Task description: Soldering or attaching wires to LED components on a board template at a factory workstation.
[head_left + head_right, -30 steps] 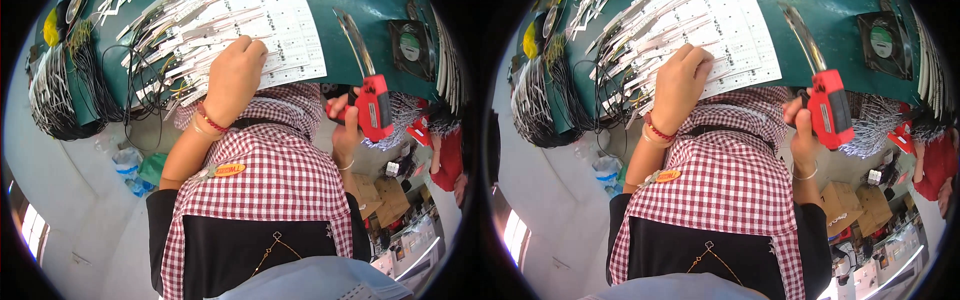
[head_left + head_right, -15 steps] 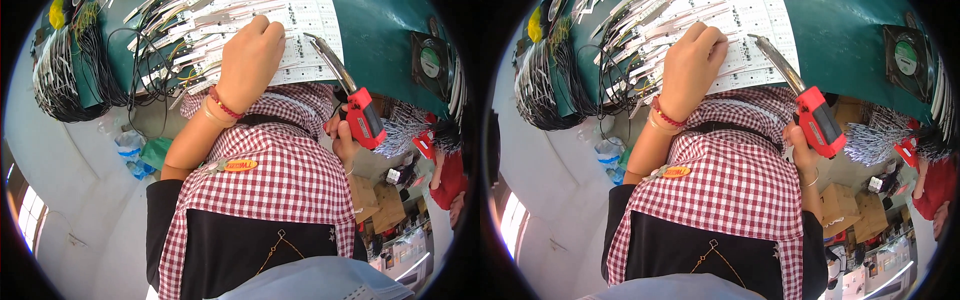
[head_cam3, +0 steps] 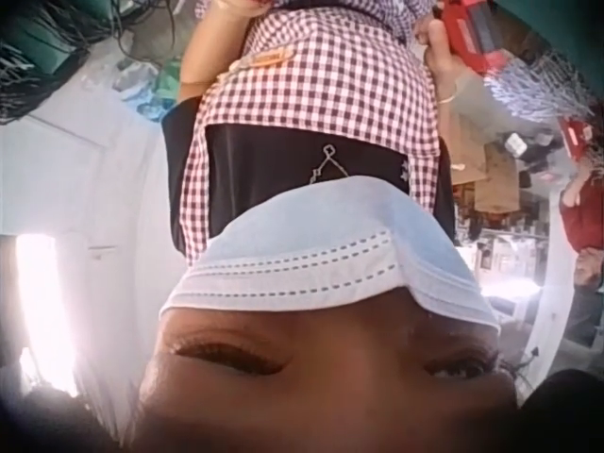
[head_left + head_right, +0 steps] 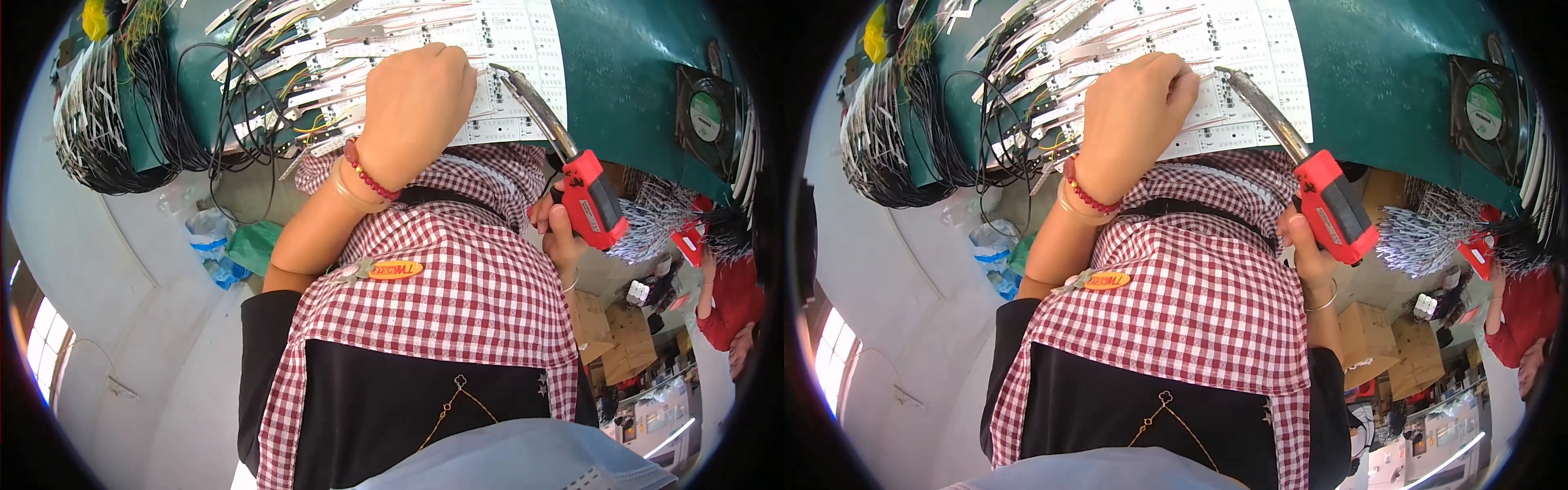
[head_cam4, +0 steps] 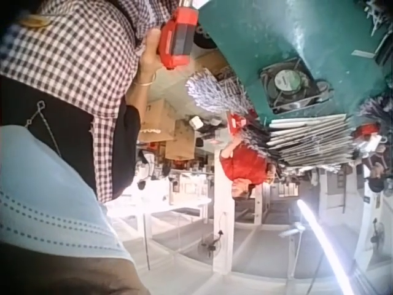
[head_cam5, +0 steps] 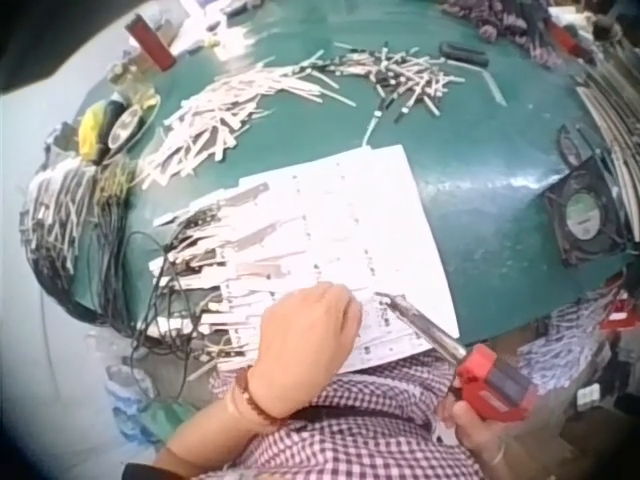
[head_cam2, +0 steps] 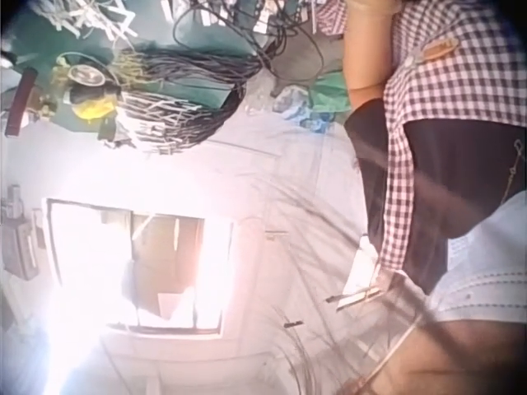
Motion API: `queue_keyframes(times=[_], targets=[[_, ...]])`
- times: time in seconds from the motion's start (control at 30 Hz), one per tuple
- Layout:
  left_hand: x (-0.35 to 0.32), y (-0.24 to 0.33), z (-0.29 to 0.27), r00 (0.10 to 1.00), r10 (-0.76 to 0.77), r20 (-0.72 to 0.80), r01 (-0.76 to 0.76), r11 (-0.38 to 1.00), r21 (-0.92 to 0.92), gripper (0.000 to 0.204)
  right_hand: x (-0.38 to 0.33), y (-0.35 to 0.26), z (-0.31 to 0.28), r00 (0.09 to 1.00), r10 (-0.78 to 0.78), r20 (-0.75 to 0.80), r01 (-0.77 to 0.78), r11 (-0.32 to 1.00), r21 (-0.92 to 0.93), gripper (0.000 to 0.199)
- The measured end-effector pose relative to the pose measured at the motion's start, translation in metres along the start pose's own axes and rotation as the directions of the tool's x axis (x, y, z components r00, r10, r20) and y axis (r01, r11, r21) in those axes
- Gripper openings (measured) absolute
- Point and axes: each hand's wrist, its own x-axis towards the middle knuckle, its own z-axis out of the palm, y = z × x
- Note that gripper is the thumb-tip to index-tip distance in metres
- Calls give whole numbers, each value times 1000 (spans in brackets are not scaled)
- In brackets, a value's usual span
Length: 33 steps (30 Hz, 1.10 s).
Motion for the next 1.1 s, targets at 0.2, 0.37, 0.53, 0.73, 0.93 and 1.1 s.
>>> queue_keyframes(times=[0.2, 0.37, 0.53, 0.73, 0.93, 1.1], targets=[[4, -2, -4, 997, -43, 68, 41, 999, 32, 21, -3, 1, 2, 999, 32, 8, -32, 999, 32, 29], [7, -5, -6, 994, -36, 99, 34, 999, 23, 22, -5, -1, 3, 997, 75, -10, -75, 997, -4, 27], [8, -6, -6, 993, -33, 113, 27, 998, 56, 21, -5, 1, -1, 995, 79, 62, -71, 990, -124, 28], [10, -7, -8, 990, -16, 138, 8, 998, 62, 20, -7, -8, 17, 1000, 0, 4, 0, 1000, -4, 32], [11, -7, -9, 990, -28, 138, 22, 999, 45, 19, -11, -7, 17, 999, 48, -20, -49, 999, -22, 31], [11, -8, -7, 991, -10, 132, 7, 1000, 26, 19, -13, -6, 18, 995, 84, -52, -86, 996, -38, 28]])
